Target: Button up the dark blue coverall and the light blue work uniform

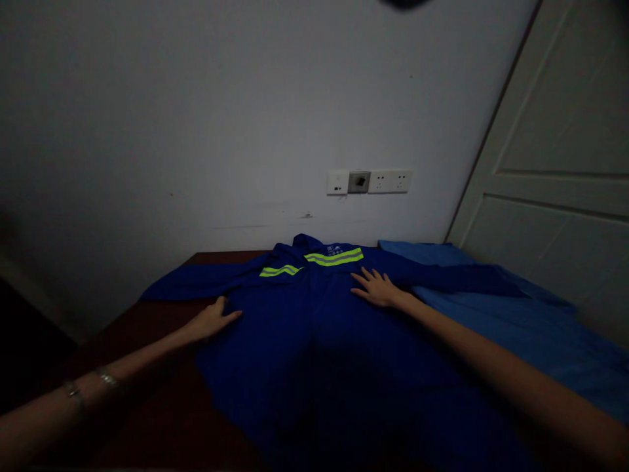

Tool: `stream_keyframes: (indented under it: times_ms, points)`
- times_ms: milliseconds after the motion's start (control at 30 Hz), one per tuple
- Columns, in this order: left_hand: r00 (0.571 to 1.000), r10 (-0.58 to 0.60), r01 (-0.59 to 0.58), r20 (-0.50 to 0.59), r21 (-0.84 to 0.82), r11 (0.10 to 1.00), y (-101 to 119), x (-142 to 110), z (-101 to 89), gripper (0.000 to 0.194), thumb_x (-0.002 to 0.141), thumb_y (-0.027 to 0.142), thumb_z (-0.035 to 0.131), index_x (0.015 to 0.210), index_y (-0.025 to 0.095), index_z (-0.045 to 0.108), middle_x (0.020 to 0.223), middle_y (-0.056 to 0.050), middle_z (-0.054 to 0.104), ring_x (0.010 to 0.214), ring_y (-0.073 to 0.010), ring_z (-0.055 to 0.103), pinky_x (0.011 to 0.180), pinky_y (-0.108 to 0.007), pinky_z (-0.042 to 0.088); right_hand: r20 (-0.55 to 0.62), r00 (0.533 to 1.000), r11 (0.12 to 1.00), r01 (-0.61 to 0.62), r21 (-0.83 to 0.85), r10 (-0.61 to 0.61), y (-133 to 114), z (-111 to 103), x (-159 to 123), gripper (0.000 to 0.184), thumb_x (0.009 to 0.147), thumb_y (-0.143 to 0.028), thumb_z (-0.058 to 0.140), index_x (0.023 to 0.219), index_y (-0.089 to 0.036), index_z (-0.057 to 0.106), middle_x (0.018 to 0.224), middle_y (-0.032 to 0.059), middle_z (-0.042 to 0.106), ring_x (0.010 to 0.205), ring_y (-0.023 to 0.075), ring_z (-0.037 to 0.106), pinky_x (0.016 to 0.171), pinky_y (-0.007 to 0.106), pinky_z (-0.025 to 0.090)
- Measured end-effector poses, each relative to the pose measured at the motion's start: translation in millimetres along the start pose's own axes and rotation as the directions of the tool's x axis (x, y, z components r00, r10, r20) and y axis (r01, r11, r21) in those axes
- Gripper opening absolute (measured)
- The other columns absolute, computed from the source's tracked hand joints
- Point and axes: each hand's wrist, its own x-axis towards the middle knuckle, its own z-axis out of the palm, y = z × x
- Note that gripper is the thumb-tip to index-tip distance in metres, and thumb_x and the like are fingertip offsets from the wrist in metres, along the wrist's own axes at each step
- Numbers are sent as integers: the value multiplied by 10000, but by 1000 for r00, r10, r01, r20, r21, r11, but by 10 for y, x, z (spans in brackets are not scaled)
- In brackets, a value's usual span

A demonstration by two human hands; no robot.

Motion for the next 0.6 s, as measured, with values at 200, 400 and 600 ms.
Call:
stream_keyframes:
  times_ms: [200,400,600]
  points:
    - [996,-82,81,32,22,996,-127,-301,-10,935,543,696,522,1211,68,338,1030,-256,559,563,-250,590,390,-268,410,67,985,986,-163,37,161,-12,254,211,755,735,-747,101,1377,-356,172,1463,82,131,1277,441,119,913,682,139]
    - [992,-112,108,57,72,991,-410,-71,-12,788,551,735,483,1009,94,477,858,-204,605,371,-199,520,317,-283,357,35,984,984,-176,41,174,92,277,337,703,753,-727,127,1362,-385,203,1465,51,140,1276,424,149,916,669,162]
    - [970,13,11,244,-98,995,-438,128,-96,542,519,685,571,574,147,532,470,-40,526,326,-116,420,298,-185,237,44,983,984,-177,28,176,90,208,335,663,781,-694,142,1361,-380,215,1457,63,169,1277,415,159,914,667,171]
